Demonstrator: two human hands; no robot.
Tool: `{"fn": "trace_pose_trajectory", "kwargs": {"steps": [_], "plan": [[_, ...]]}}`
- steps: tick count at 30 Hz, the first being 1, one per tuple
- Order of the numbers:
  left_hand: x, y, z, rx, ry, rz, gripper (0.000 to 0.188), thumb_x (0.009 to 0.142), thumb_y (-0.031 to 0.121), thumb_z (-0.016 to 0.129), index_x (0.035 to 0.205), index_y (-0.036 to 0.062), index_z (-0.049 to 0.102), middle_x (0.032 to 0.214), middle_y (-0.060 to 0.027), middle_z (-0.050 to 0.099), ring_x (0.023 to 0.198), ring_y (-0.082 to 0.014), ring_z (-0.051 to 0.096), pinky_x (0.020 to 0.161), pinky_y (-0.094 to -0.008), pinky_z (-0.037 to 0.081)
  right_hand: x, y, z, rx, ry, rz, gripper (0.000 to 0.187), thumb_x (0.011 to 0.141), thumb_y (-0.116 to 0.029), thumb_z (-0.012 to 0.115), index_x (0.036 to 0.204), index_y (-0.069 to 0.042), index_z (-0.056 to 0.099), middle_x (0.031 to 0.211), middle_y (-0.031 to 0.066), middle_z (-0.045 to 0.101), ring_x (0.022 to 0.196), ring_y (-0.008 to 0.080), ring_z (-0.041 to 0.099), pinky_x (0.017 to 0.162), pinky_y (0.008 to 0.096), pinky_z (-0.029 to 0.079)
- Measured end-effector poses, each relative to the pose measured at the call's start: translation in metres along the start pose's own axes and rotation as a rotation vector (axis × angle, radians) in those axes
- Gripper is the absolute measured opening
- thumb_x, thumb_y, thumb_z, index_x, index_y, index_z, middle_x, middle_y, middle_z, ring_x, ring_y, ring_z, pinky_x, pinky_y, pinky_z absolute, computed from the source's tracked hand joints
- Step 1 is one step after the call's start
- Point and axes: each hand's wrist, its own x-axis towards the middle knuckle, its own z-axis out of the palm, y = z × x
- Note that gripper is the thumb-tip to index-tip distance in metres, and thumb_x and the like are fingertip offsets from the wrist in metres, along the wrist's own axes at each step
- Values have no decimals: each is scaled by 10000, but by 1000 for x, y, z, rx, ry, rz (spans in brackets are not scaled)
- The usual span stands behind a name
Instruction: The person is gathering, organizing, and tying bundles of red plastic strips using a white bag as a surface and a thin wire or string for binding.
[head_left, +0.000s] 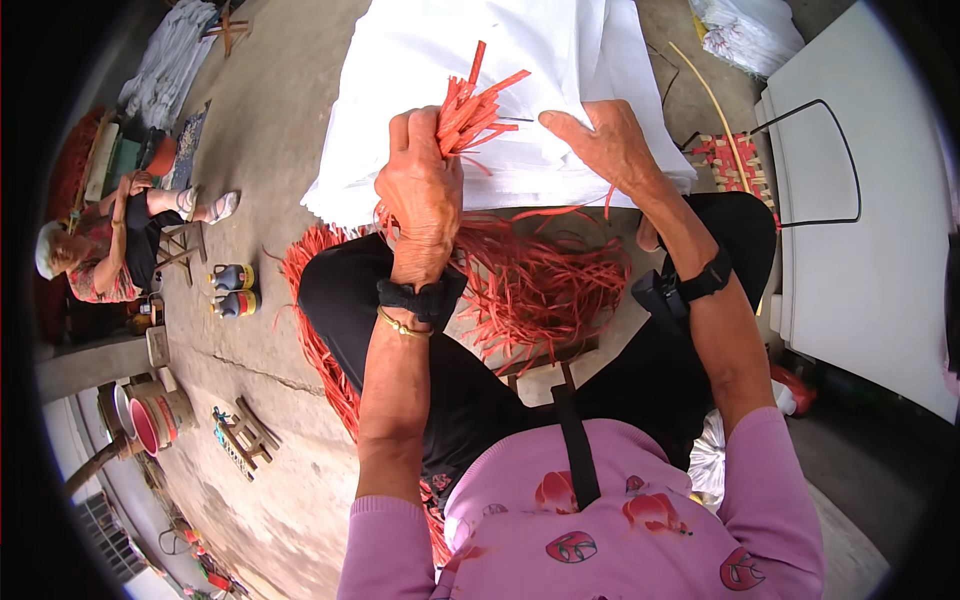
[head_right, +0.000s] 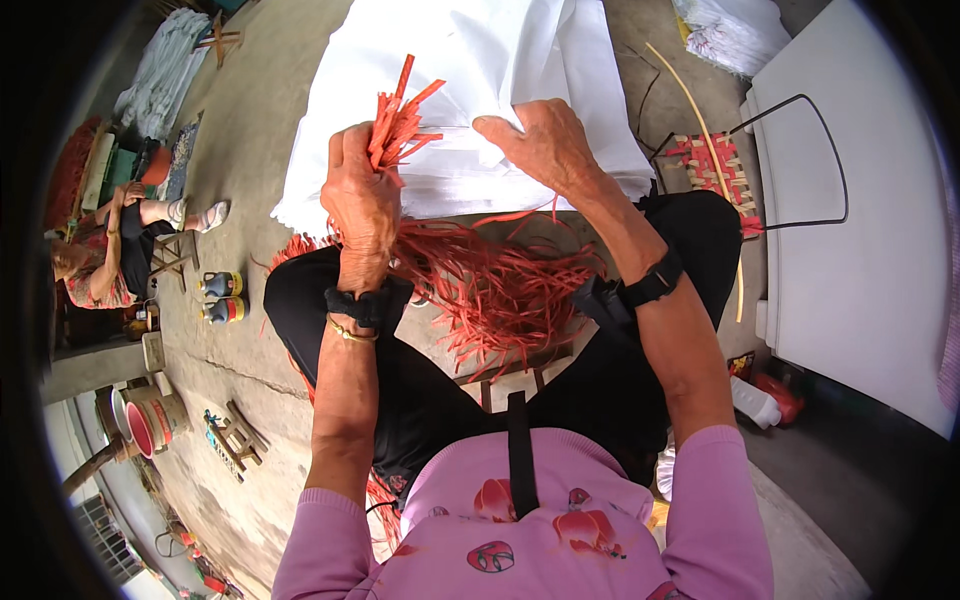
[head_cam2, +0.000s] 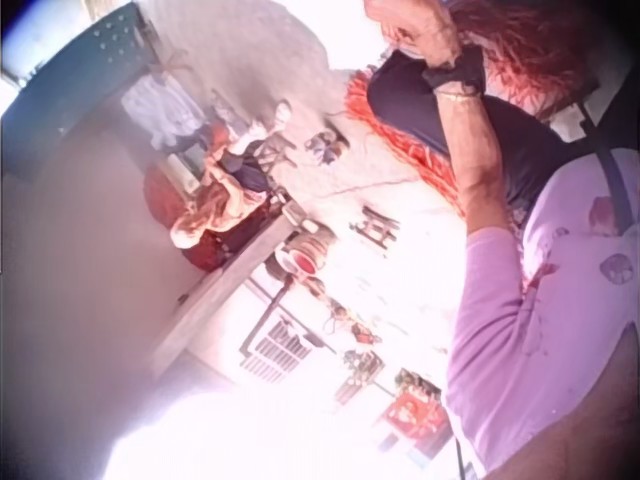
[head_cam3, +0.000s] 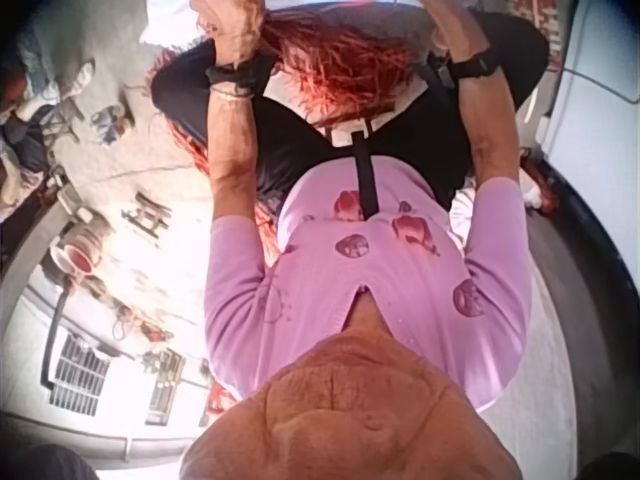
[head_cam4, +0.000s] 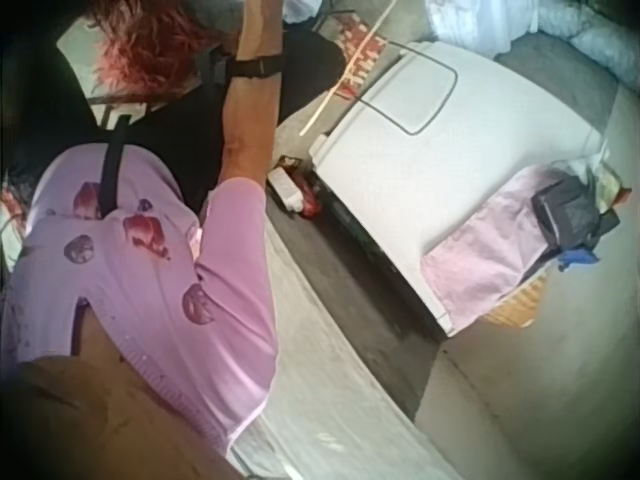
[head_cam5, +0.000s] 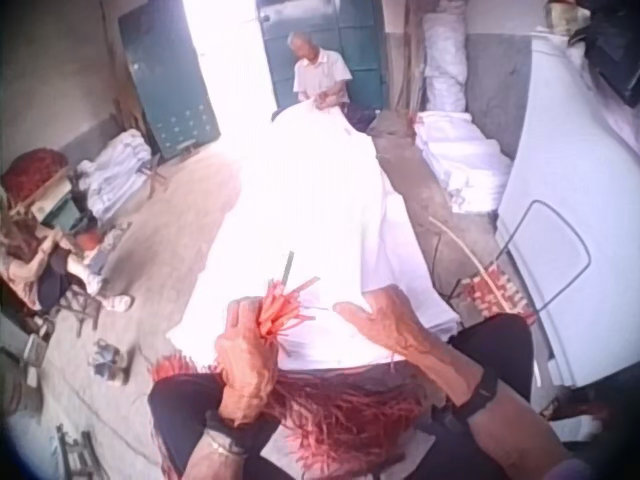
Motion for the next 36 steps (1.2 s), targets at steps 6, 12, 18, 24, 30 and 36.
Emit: {"fn": "trace_pose_trajectory", "kwargs": {"steps": [6, 12, 18, 24, 30, 36], "plan": [[-4, 2, 3, 10, -74, 22, 362, 698, 9, 632, 1034, 110, 544, 974, -78, 574, 693, -330, 609, 588, -410, 499, 1, 2, 0, 39, -35, 128, 469, 791, -382, 631, 667, 67, 577, 501, 133, 515, 492, 206, 577, 502, 349, 455], [-3, 2, -1, -108, 14, 133, 493, 624, -25, 674, 1083, 100, 544, 1046, -91, 573, 815, -320, 622, 641, -369, 529, 1, 1, -1, 66, -41, 180, 501, 776, -409, 638, 628, 64, 566, 508, 126, 521, 488, 197, 563, 492, 345, 448], [-9, 8, 5, 52, -167, 117, 560, 645, -7, 677, 1161, 115, 498, 1163, -69, 539, 837, -311, 625, 644, -385, 533, 2, 2, -4, 89, -57, 239, 538, 757, -445, 639, 623, 72, 567, 522, 134, 534, 494, 207, 555, 497, 346, 451], [-10, 2, -1, -56, -76, 172, 596, 621, -29, 660, 1176, 117, 498, 1141, -91, 540, 852, -306, 620, 669, -392, 532, 3, 7, 1, 94, -63, 258, 531, 736, -442, 614, 608, 69, 545, 531, 151, 535, 501, 216, 530, 498, 356, 438], [-17, 16, 14, 64, -106, 284, 481, 660, -1, 633, 1112, 126, 527, 1057, -61, 557, 597, -241, 607, 531, -338, 507, 5, 15, 1, 52, -93, 249, 472, 764, -424, 615, 698, 43, 595, 555, 88, 505, 525, 155, 453, 514, 318, 395], [-1, 7, 12, 177, -30, 183, 302, 681, 23, 630, 955, 121, 547, 931, -44, 561, 619, -270, 602, 527, -362, 493, 4, 12, 1, 41, -120, 320, 439, 808, -383, 601, 752, 50, 642, 570, 38, 531, 529, 128, 461, 510, 292, 385]]}}
